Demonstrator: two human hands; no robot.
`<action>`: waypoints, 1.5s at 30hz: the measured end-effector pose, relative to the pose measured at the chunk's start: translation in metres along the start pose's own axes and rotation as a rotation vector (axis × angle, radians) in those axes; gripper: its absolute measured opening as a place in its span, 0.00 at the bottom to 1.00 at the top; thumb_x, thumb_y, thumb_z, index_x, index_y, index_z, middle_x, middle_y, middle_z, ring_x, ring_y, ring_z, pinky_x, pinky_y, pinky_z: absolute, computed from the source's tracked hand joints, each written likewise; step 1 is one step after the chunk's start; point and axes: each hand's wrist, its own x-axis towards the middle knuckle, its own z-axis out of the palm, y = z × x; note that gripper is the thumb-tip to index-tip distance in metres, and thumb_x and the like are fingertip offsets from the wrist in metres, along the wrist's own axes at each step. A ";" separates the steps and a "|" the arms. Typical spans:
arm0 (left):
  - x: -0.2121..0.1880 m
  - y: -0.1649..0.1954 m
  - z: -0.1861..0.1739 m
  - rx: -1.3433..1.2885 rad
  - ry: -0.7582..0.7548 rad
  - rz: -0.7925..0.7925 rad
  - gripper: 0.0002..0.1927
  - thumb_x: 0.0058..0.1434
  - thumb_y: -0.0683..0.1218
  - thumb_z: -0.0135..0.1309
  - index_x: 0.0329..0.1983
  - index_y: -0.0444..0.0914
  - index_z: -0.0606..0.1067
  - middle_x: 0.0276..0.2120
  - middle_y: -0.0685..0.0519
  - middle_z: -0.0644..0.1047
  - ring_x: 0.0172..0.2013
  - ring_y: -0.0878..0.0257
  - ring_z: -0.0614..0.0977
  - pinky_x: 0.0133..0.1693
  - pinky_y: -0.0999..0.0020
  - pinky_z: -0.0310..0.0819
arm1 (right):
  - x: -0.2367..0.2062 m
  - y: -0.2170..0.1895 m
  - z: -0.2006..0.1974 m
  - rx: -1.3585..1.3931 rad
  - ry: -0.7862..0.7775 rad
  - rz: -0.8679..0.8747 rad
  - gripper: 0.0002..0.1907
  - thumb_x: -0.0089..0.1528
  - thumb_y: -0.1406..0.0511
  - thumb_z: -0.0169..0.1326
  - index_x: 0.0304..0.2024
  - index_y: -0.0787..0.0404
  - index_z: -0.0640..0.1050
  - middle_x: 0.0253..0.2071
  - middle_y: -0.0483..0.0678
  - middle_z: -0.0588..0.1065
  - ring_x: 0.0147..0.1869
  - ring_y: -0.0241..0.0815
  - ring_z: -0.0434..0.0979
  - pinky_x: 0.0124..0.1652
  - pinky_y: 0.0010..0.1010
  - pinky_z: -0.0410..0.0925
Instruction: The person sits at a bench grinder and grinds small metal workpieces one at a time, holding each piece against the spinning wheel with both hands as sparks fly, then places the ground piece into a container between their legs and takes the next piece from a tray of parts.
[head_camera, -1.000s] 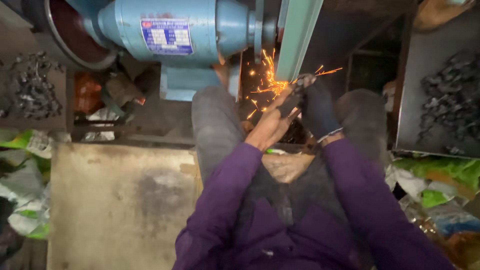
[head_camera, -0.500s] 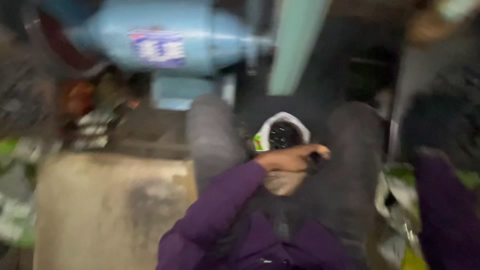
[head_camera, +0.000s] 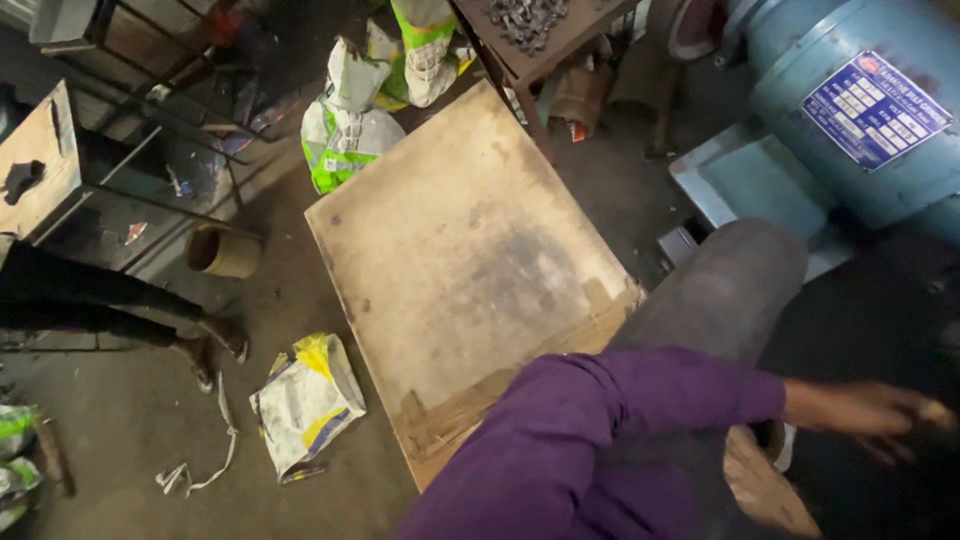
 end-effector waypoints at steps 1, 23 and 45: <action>-0.007 0.001 0.000 0.134 0.061 0.123 0.28 0.69 0.38 0.45 0.74 0.42 0.63 0.63 0.39 0.72 0.55 0.41 0.81 0.53 0.44 0.80 | -0.007 -0.005 0.023 0.066 -0.109 0.033 0.16 0.69 0.61 0.52 0.57 0.59 0.75 0.48 0.49 0.75 0.50 0.45 0.76 0.50 0.36 0.69; 0.008 -0.052 -0.067 0.280 0.399 0.162 0.21 0.62 0.32 0.40 0.55 0.36 0.76 0.36 0.51 0.78 0.33 0.65 0.78 0.35 0.69 0.72 | 0.054 0.063 0.013 1.131 0.096 0.468 0.13 0.72 0.58 0.51 0.50 0.60 0.76 0.37 0.46 0.74 0.36 0.39 0.74 0.38 0.31 0.71; 0.008 -0.020 -0.044 0.023 0.314 -0.033 0.14 0.71 0.41 0.46 0.52 0.29 0.78 0.36 0.48 0.79 0.33 0.61 0.78 0.33 0.65 0.70 | 0.042 0.042 0.007 0.580 0.187 0.243 0.11 0.72 0.63 0.52 0.50 0.64 0.78 0.40 0.47 0.81 0.39 0.41 0.79 0.39 0.32 0.71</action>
